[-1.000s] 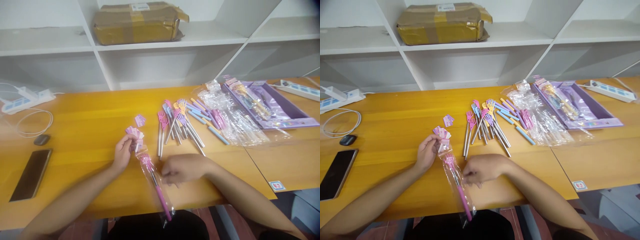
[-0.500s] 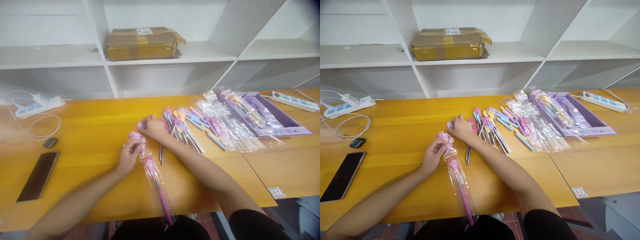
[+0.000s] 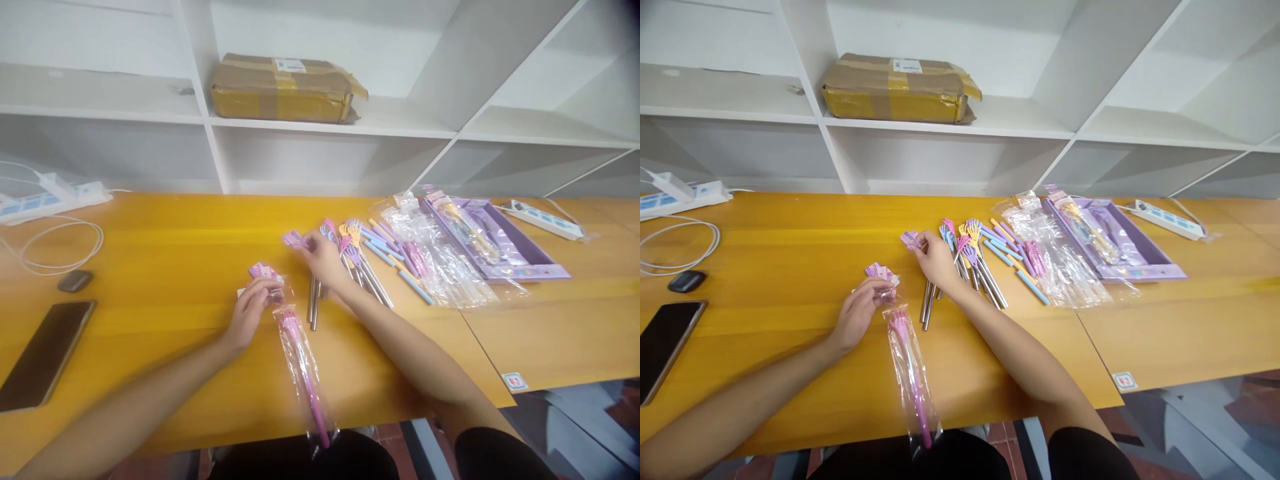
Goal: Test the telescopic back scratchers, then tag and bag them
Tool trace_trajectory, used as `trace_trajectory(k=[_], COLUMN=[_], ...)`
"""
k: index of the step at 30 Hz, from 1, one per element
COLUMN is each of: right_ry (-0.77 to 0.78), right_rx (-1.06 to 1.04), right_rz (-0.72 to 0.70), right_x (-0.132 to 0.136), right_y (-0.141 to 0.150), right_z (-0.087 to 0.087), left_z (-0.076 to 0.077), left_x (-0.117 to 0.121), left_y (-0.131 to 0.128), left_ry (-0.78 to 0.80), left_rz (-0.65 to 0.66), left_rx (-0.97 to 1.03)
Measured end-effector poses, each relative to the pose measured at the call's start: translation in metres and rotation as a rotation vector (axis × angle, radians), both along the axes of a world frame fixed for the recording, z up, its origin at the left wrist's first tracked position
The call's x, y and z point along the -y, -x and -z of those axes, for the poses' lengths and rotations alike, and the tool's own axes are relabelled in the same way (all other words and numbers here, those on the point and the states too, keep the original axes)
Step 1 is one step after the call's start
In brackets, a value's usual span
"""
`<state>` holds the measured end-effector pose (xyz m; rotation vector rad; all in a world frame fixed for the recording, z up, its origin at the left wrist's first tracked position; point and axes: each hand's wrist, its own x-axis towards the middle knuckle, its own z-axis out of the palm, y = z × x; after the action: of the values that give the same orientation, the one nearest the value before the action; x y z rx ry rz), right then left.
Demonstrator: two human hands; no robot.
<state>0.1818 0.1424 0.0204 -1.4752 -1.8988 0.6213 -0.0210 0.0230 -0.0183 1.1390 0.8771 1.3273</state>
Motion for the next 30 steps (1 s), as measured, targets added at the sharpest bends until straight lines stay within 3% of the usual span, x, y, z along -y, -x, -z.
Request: trace_trajectory(k=[2,7,13,20,30], right_ry=[-0.064,-0.207,-0.247,-0.247,-0.170], right_rx=[-0.145,-0.194,-0.369,-0.476,-0.347], right_rz=[-0.028,-0.166,-0.299,-0.305,-0.277], right_x=[0.022,0.055,0.051,0.053,0.051], right_y=[-0.011,-0.022,-0.028,-0.029,-0.029], right_z=[0.002,0.007,0.015,0.034,0.041], left_z=[0.005,0.006,-0.005,-0.014,-0.012], left_x=[-0.001,-0.002,-0.003,-0.006,-0.006], left_y=[0.000,0.001,0.001,-0.002,-0.003], left_ry=[0.018,0.011,0.057,0.230,0.278], left_rz=[0.076,0.162,0.183,0.220,0.201], left_rx=[0.087,0.077,0.092,0.205,0.201])
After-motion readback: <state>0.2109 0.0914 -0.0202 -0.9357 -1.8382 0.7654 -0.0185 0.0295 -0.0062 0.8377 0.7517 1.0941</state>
